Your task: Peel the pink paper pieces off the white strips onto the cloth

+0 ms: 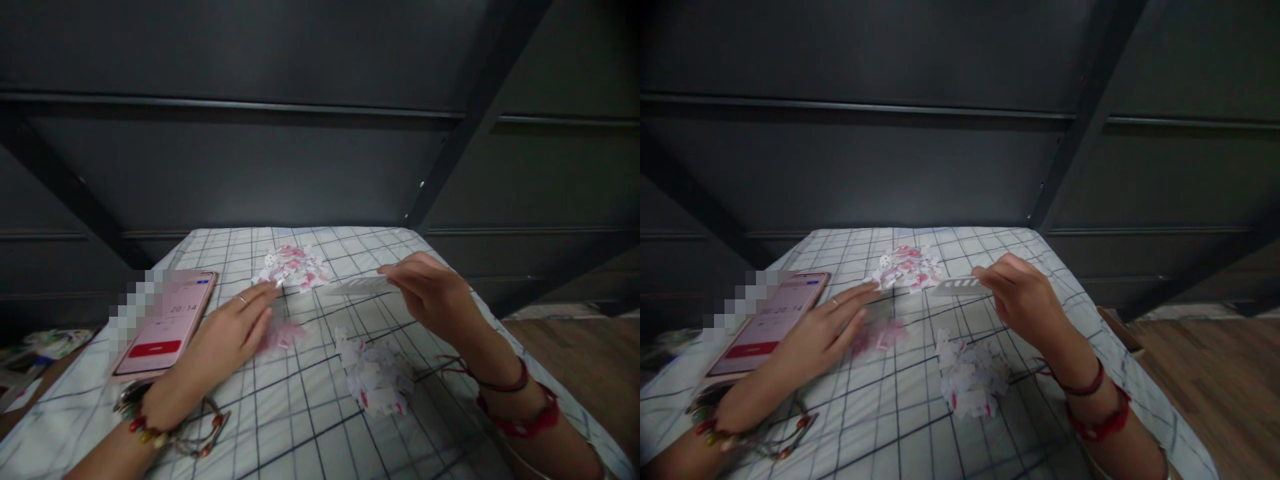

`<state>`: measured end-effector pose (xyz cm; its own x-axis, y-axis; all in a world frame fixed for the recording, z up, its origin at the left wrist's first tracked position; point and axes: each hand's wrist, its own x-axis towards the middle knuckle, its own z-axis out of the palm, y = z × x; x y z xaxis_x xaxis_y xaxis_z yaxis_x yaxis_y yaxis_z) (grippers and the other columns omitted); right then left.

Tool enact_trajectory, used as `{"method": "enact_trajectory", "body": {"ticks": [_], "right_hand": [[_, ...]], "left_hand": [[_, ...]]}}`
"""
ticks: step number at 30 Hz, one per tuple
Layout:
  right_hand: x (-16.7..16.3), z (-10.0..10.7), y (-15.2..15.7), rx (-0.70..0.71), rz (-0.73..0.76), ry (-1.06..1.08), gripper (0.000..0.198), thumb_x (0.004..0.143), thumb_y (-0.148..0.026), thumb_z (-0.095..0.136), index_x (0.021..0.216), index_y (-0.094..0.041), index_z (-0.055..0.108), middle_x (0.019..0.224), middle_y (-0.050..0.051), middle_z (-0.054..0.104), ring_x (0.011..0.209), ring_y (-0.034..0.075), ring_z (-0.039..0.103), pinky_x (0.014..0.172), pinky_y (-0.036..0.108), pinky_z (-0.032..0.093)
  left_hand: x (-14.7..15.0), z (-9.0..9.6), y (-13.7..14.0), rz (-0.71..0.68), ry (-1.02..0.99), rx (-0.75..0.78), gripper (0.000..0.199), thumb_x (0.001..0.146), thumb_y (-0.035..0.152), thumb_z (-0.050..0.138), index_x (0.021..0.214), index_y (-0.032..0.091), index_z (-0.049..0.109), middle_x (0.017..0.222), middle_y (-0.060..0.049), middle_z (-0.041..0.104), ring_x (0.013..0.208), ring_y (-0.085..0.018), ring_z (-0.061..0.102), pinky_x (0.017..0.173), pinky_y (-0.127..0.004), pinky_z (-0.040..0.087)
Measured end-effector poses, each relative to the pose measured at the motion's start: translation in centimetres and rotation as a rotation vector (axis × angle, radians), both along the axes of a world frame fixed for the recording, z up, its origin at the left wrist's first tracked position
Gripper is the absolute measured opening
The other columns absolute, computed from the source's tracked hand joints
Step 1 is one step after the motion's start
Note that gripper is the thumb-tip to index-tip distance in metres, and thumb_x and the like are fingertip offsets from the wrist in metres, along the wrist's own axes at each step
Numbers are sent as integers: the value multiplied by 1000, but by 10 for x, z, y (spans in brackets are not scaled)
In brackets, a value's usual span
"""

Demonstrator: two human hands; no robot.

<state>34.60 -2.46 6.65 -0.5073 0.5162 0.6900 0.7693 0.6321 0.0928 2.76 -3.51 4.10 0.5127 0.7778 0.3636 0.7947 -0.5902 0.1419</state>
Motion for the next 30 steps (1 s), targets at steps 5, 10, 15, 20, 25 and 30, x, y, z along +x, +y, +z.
{"method": "enact_trajectory", "body": {"ticks": [5,10,15,20,25,30], "right_hand": [[0,4,-4,-21,-96,-73,23,83,-8,44,88,-18,64,62,1,56,61,15,52,55,28,40],[-18,3,-10,69,72,-91,24,83,-5,44,91,-16,63,65,2,57,59,13,49,54,26,41],[-12,5,-11,88,65,-55,24,82,-5,45,95,-18,61,68,2,59,63,15,50,56,28,41],[5,7,-7,-53,111,-92,25,82,-5,46,95,-19,62,68,1,58,63,13,50,57,27,40],[-11,3,-7,66,164,-87,28,81,-2,44,95,-19,61,69,1,59,62,13,48,56,27,39],[-5,5,-7,98,119,-45,22,83,-5,46,95,-18,60,71,2,61,65,14,50,58,28,40]], "left_hand": [[-28,-26,22,346,118,-122,46,85,17,32,127,6,48,137,-19,49,129,-29,44,109,-44,36],[-34,-45,24,355,210,-102,50,78,4,27,124,-2,47,131,-25,51,128,-31,45,104,-44,41],[-33,-56,22,374,167,-28,47,83,8,27,124,-1,48,132,-25,50,127,-31,45,106,-47,38],[-30,-57,19,395,102,20,43,92,19,26,126,5,47,134,-22,49,128,-31,43,106,-50,37],[-23,-55,17,439,184,-17,48,94,32,24,128,4,45,138,-22,46,129,-34,41,102,-51,38],[-22,-57,18,504,200,-73,51,94,33,25,132,6,43,141,-19,43,130,-33,40,105,-49,35]]}}
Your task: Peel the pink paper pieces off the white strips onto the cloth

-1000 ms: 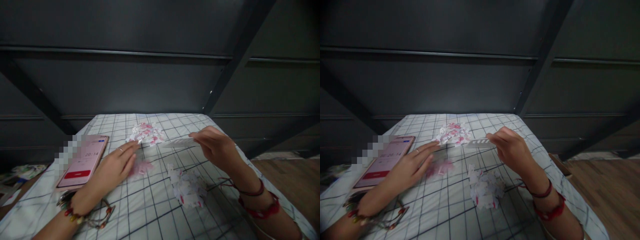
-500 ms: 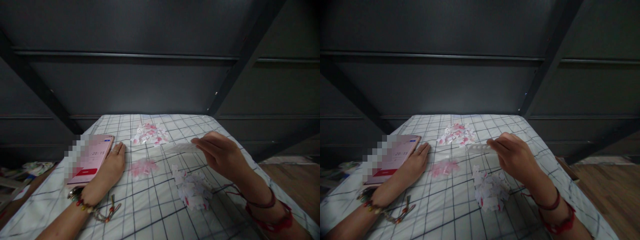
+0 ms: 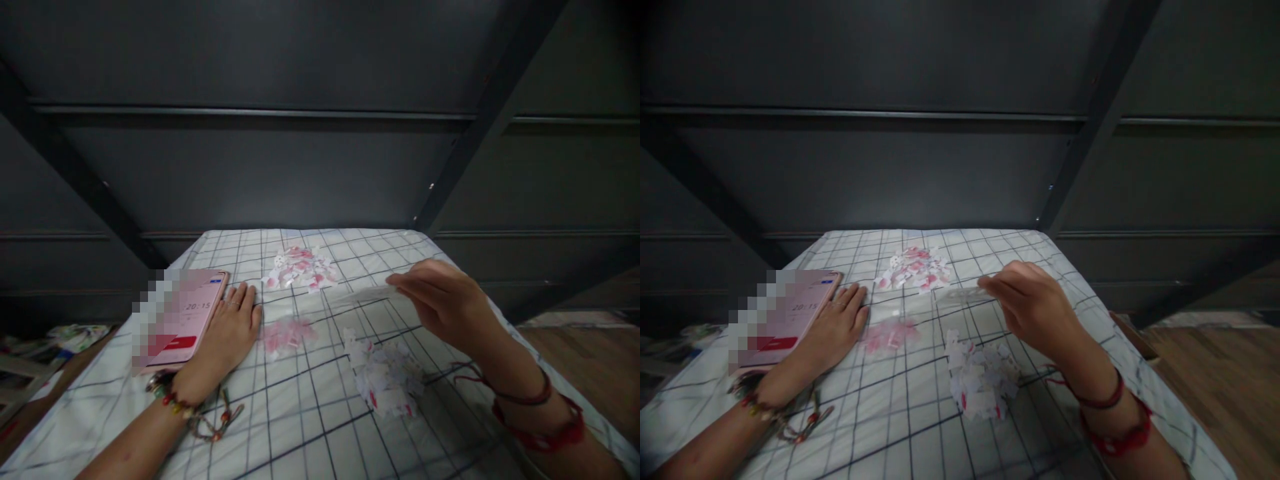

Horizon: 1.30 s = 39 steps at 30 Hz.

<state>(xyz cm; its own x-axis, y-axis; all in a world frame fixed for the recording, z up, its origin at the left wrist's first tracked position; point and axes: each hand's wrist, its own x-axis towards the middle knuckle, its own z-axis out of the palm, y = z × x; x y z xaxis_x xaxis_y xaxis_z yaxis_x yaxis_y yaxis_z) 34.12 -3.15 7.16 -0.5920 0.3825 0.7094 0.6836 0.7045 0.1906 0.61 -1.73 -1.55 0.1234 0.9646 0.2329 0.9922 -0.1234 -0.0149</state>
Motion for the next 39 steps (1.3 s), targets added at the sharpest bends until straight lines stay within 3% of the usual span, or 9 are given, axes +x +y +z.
{"method": "enact_trajectory", "body": {"ticks": [4,9,13,18,26,33,39], "right_hand": [[6,-2,3,-98,-17,-47,21,84,-6,45,93,-18,61,67,1,57,62,13,48,57,27,39],[-13,-7,1,-2,85,-37,27,81,-1,46,97,-19,59,72,1,62,65,13,49,59,28,40],[-8,-2,-1,26,78,8,27,81,-1,48,99,-19,57,77,2,64,70,14,52,62,28,42],[7,-1,4,-82,71,-42,26,82,-2,47,96,-20,57,72,0,62,66,13,52,59,27,41],[-15,-5,2,54,94,3,28,82,0,47,98,-20,57,77,2,65,70,14,54,63,29,43],[-1,-1,4,-53,99,-40,24,82,-2,47,94,-20,58,72,1,63,66,13,54,59,27,44],[-13,-6,3,51,95,23,25,83,-2,48,97,-20,58,76,2,66,70,14,54,63,29,44]], "left_hand": [[1,2,-1,6,1,-23,52,94,34,26,134,6,43,143,-19,41,132,-33,38,106,-47,34],[1,4,-2,-2,-11,-39,52,93,32,28,134,3,43,143,-22,40,132,-35,38,106,-48,33],[1,3,-2,-4,-20,-23,51,93,32,28,135,6,43,143,-19,42,132,-33,38,104,-50,35],[1,5,-2,9,-35,-74,53,94,33,27,136,5,41,144,-21,39,133,-34,36,105,-50,34],[0,6,-1,-4,-34,-80,53,94,34,27,136,4,41,145,-20,39,134,-34,34,107,-48,32],[0,4,-1,-13,-40,-62,54,93,34,26,135,4,41,144,-21,40,134,-34,35,107,-49,31],[-2,2,0,-18,-52,-54,54,93,35,25,135,4,41,143,-20,40,133,-33,35,106,-49,32]]}}
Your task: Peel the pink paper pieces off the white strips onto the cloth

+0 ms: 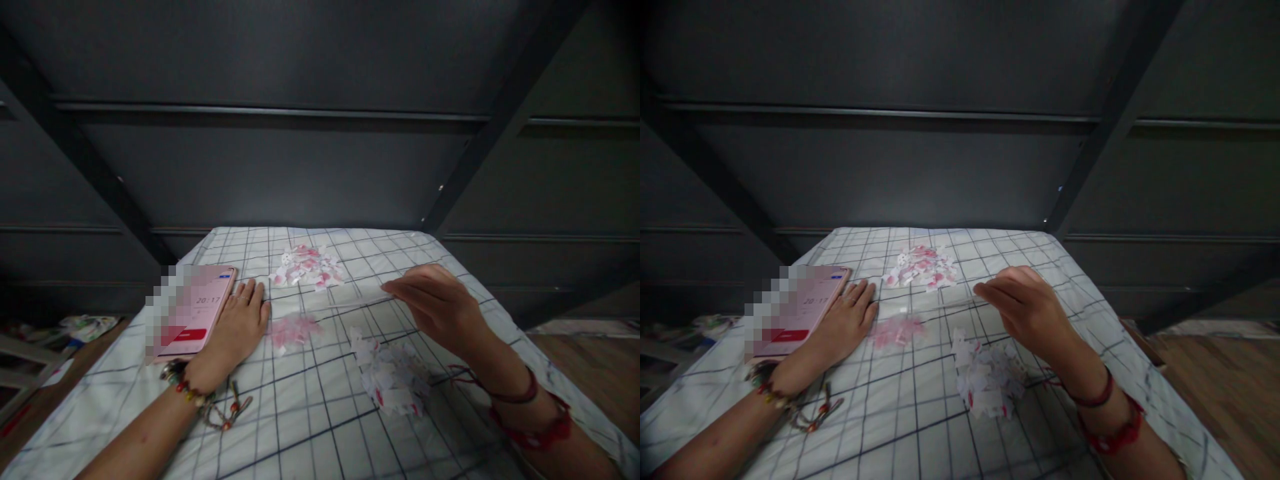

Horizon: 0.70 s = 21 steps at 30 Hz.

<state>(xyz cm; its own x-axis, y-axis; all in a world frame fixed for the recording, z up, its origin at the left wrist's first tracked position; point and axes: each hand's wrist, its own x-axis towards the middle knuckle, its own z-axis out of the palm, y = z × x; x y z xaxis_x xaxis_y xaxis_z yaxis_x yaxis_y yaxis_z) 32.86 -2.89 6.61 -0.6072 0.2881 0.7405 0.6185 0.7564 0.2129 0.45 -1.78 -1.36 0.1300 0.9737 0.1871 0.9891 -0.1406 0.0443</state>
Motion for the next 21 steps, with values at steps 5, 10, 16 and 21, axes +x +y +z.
{"method": "enact_trajectory", "body": {"ticks": [5,10,16,21], "right_hand": [[4,1,0,-33,-64,7,22,83,-4,48,95,-20,58,74,1,63,70,15,54,63,30,43],[-9,-7,1,-38,-51,-38,27,82,-1,45,95,-20,59,72,0,64,66,14,51,61,30,40],[-20,-9,-1,-9,-2,-16,25,81,-1,48,98,-17,58,77,2,65,72,15,51,66,30,42],[-22,-8,-1,-4,-11,-52,28,81,2,44,96,-18,57,75,1,65,70,15,51,67,30,42]], "left_hand": [[1,1,-1,3,-17,5,53,93,34,27,135,5,42,144,-20,40,133,-33,35,106,-50,32],[1,0,-1,4,-18,1,54,93,34,26,135,4,42,144,-22,39,133,-35,35,106,-51,33],[1,0,-1,-6,-14,24,51,93,32,28,134,4,43,143,-21,41,133,-34,36,106,-52,34],[3,6,-2,-6,22,-29,53,94,31,26,135,1,41,144,-24,37,134,-36,33,107,-50,32]]}}
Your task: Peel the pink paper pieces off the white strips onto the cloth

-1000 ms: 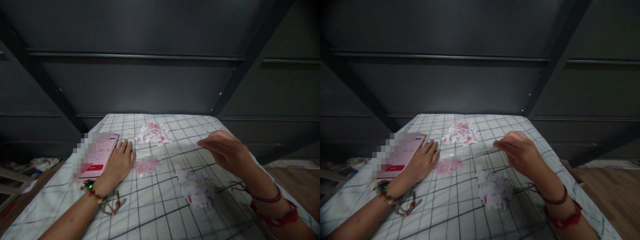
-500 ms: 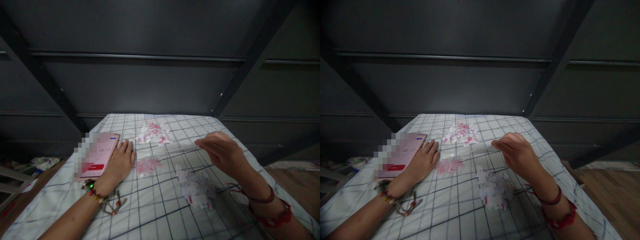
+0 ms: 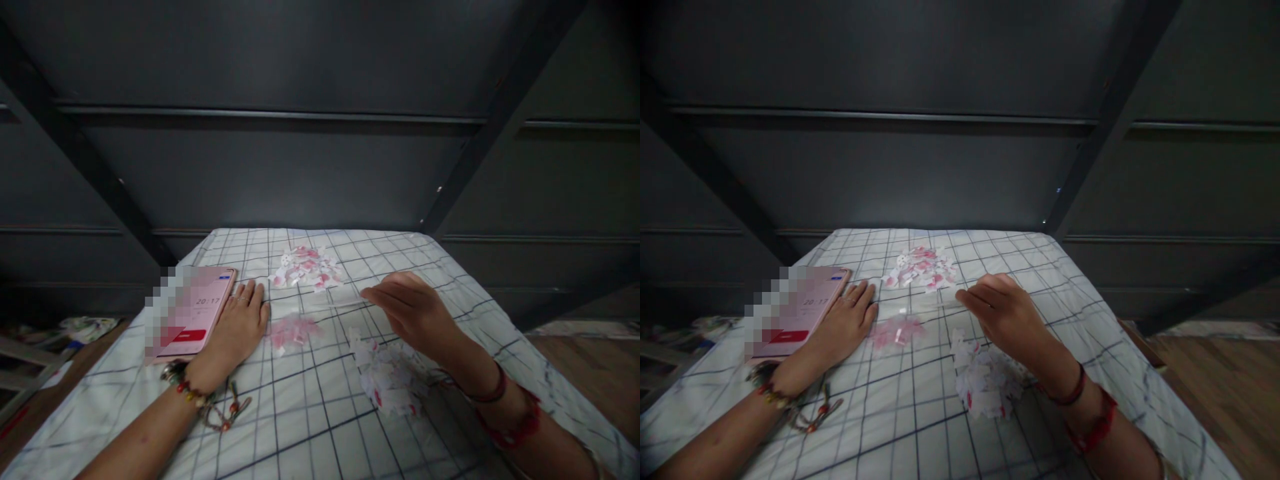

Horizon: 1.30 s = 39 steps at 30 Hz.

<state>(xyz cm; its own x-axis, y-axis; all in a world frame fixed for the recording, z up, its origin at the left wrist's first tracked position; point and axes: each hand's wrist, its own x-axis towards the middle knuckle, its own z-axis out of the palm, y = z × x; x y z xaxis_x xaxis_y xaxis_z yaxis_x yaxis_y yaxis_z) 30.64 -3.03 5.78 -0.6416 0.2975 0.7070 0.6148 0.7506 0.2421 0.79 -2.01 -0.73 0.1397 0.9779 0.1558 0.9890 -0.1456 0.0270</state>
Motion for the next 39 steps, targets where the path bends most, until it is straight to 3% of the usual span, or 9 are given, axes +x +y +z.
{"method": "enact_trajectory", "body": {"ticks": [4,7,11,24,35,39], "right_hand": [[9,3,2,-3,0,99,28,82,-1,47,99,-21,57,75,0,64,70,15,52,65,29,41],[19,4,6,-16,-171,155,23,84,-7,48,97,-21,60,71,1,64,69,17,52,62,30,39],[22,0,13,-36,-348,64,23,84,-7,45,92,-18,65,70,3,64,70,19,51,62,32,37],[24,0,15,-20,-399,-72,27,78,-2,46,85,-18,66,66,4,62,71,19,50,63,31,36],[28,-2,16,-65,-420,-61,25,81,-5,45,87,-18,65,66,4,62,71,20,51,64,33,37],[32,-2,16,-17,-421,7,25,83,-7,46,92,-19,65,67,3,63,71,20,52,65,33,39]], "left_hand": [[-1,-1,-1,-2,-12,17,53,94,31,26,135,2,41,143,-24,39,133,-36,35,105,-51,33],[-2,-4,0,-3,-5,37,52,94,32,27,135,3,42,143,-22,40,133,-35,36,106,-50,33],[-3,-6,2,11,-9,34,52,93,33,28,134,4,43,143,-22,40,133,-34,36,106,-49,33],[-2,-4,3,5,14,30,53,93,34,27,135,4,42,143,-20,41,132,-34,38,107,-47,33],[-4,-8,4,-17,-12,58,52,92,33,26,134,7,43,141,-19,44,131,-33,38,104,-50,34],[-2,-5,4,-20,-2,25,53,93,33,25,134,5,42,142,-20,42,132,-34,37,105,-50,33]]}}
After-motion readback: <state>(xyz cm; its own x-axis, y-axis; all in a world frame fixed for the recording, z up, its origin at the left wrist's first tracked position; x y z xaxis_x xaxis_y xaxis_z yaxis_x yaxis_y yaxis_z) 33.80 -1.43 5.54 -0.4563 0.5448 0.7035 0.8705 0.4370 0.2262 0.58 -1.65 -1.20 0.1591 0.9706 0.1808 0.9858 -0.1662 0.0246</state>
